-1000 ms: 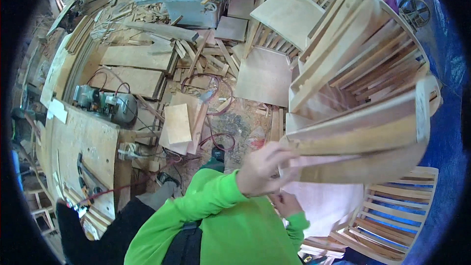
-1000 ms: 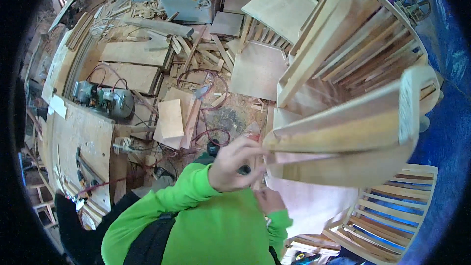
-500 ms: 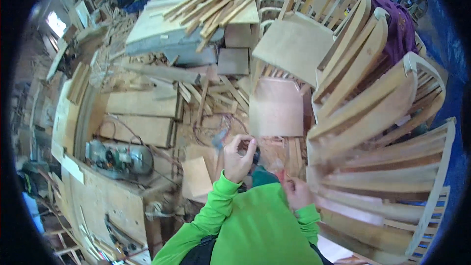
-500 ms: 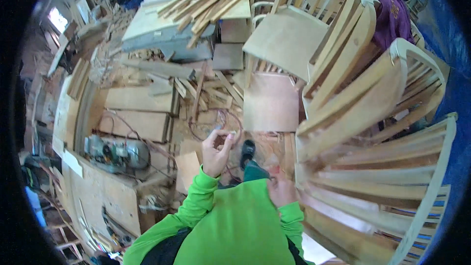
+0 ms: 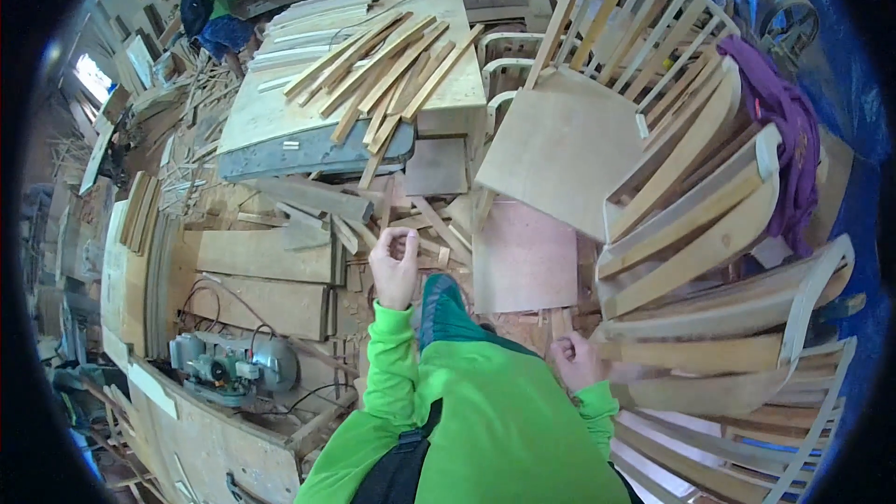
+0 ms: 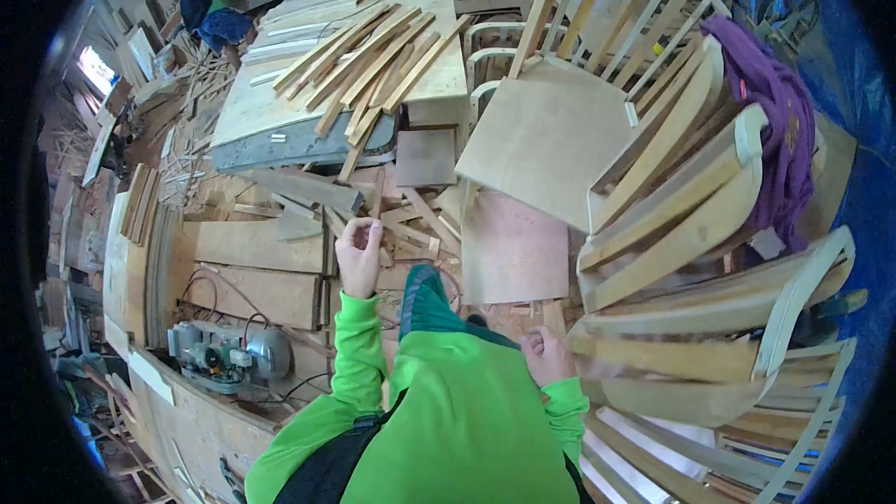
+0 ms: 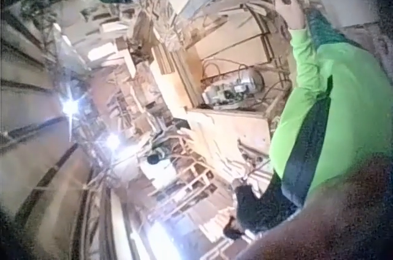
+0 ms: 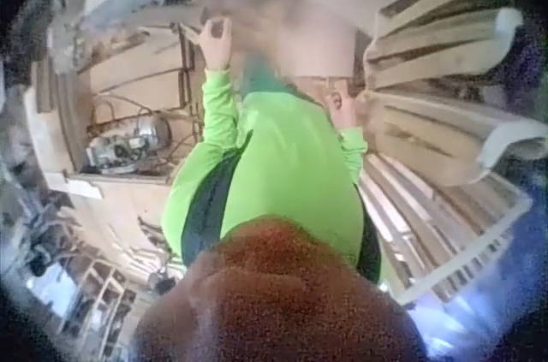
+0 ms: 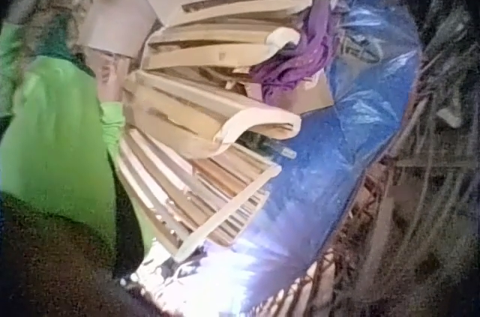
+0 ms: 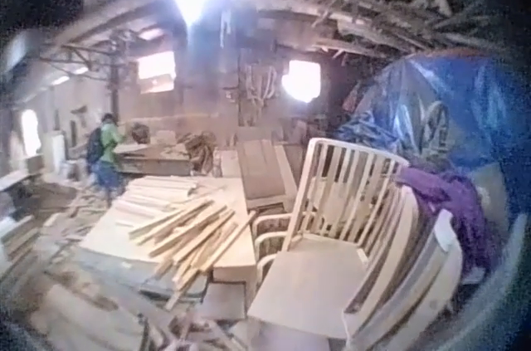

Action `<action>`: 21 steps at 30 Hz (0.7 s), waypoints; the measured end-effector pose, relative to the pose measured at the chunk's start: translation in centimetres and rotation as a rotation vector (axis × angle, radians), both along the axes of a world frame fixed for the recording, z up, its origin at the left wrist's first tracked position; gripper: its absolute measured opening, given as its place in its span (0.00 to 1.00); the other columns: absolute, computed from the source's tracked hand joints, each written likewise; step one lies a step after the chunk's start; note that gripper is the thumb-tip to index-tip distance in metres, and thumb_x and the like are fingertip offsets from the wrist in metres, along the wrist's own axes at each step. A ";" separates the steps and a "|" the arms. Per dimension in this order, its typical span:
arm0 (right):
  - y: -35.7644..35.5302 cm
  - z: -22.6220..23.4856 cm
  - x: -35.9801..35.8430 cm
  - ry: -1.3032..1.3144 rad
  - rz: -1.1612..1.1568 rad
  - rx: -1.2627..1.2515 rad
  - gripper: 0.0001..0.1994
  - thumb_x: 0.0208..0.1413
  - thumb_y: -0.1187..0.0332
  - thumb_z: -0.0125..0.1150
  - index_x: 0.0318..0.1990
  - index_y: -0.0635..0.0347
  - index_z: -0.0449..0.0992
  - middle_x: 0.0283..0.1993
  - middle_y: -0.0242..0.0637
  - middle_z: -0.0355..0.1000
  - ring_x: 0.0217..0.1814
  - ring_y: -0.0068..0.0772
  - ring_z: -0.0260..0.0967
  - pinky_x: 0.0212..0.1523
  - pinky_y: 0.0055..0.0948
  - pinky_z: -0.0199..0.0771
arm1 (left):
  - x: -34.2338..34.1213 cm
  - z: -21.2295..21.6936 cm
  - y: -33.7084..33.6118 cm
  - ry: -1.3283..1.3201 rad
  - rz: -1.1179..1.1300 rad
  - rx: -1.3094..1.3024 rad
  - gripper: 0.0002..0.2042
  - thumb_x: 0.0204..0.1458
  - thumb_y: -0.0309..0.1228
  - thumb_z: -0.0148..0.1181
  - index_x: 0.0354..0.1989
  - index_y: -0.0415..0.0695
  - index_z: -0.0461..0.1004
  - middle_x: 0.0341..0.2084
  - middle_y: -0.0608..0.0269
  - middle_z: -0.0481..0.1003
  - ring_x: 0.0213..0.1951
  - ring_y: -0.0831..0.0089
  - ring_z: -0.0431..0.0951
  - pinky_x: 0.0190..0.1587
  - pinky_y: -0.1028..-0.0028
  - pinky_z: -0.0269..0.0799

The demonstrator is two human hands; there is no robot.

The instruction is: Manufacturing wooden furniture by sanding components with an angle grinder and organizing wooden slats.

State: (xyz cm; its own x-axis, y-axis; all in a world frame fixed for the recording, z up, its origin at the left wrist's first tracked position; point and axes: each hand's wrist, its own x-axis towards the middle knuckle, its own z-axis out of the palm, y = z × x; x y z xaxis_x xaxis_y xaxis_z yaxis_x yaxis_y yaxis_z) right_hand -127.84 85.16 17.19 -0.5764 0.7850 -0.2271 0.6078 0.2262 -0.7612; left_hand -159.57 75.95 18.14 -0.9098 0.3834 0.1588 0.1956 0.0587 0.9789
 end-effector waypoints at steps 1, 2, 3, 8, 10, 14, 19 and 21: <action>0.4 0.2 -0.9 0.061 -0.016 -0.014 0.09 0.50 0.68 0.57 0.33 0.66 0.72 0.19 0.34 0.68 0.20 0.21 0.63 0.24 0.24 0.66 | -1.2 0.4 -0.1 0.009 -0.008 -0.022 0.05 0.51 0.26 0.56 0.29 0.37 0.71 0.18 0.71 0.69 0.22 0.87 0.66 0.25 0.85 0.63; 1.5 -1.6 -0.9 0.041 -0.012 -0.017 0.10 0.49 0.67 0.58 0.35 0.66 0.73 0.20 0.36 0.69 0.21 0.23 0.65 0.25 0.25 0.68 | -2.4 0.9 0.6 0.063 -0.015 -0.038 0.05 0.51 0.27 0.56 0.29 0.37 0.72 0.19 0.71 0.70 0.22 0.87 0.66 0.27 0.85 0.63; 2.2 -1.5 -2.1 0.013 0.006 -0.028 0.12 0.49 0.66 0.59 0.37 0.65 0.73 0.21 0.37 0.70 0.23 0.26 0.68 0.26 0.27 0.70 | -3.5 0.1 0.6 0.025 0.010 -0.039 0.05 0.51 0.26 0.56 0.29 0.37 0.72 0.19 0.71 0.70 0.23 0.88 0.66 0.27 0.86 0.63; 4.3 -1.4 -6.8 -0.157 0.105 0.022 0.10 0.49 0.68 0.59 0.35 0.65 0.74 0.22 0.36 0.70 0.23 0.24 0.66 0.26 0.26 0.68 | -8.3 -4.6 -0.4 -0.110 0.064 -0.061 0.06 0.53 0.28 0.54 0.28 0.38 0.72 0.17 0.74 0.67 0.21 0.89 0.62 0.23 0.86 0.58; 4.9 -3.3 -8.2 -0.021 0.022 -0.045 0.09 0.50 0.68 0.59 0.35 0.65 0.74 0.22 0.34 0.71 0.24 0.22 0.66 0.27 0.25 0.68 | -10.0 -9.3 -1.1 -0.251 0.071 -0.009 0.07 0.53 0.28 0.55 0.27 0.38 0.71 0.17 0.73 0.68 0.21 0.88 0.63 0.23 0.85 0.59; 11.1 -6.7 -16.1 -0.082 0.017 0.078 0.10 0.48 0.70 0.61 0.34 0.68 0.71 0.28 0.38 0.71 0.31 0.24 0.66 0.31 0.24 0.67 | -14.6 -9.8 -2.3 -0.286 0.281 -0.204 0.06 0.51 0.28 0.56 0.27 0.37 0.72 0.18 0.69 0.70 0.23 0.86 0.65 0.25 0.82 0.63; 24.3 -16.4 -30.8 -0.459 0.091 0.363 0.48 0.42 0.42 0.59 0.61 0.72 0.49 0.66 0.55 0.42 0.69 0.59 0.35 0.67 0.41 0.38 | -30.1 -14.0 0.6 0.348 0.516 -0.376 0.08 0.52 0.29 0.54 0.29 0.35 0.72 0.27 0.52 0.73 0.30 0.61 0.74 0.35 0.68 0.68; 23.7 -17.6 -34.9 -0.575 0.131 0.250 0.52 0.40 0.39 0.58 0.63 0.70 0.44 0.68 0.52 0.37 0.69 0.61 0.30 0.68 0.44 0.34 | -36.2 -15.7 2.6 0.292 0.597 -0.318 0.10 0.51 0.32 0.54 0.27 0.36 0.72 0.22 0.52 0.73 0.25 0.58 0.73 0.31 0.66 0.68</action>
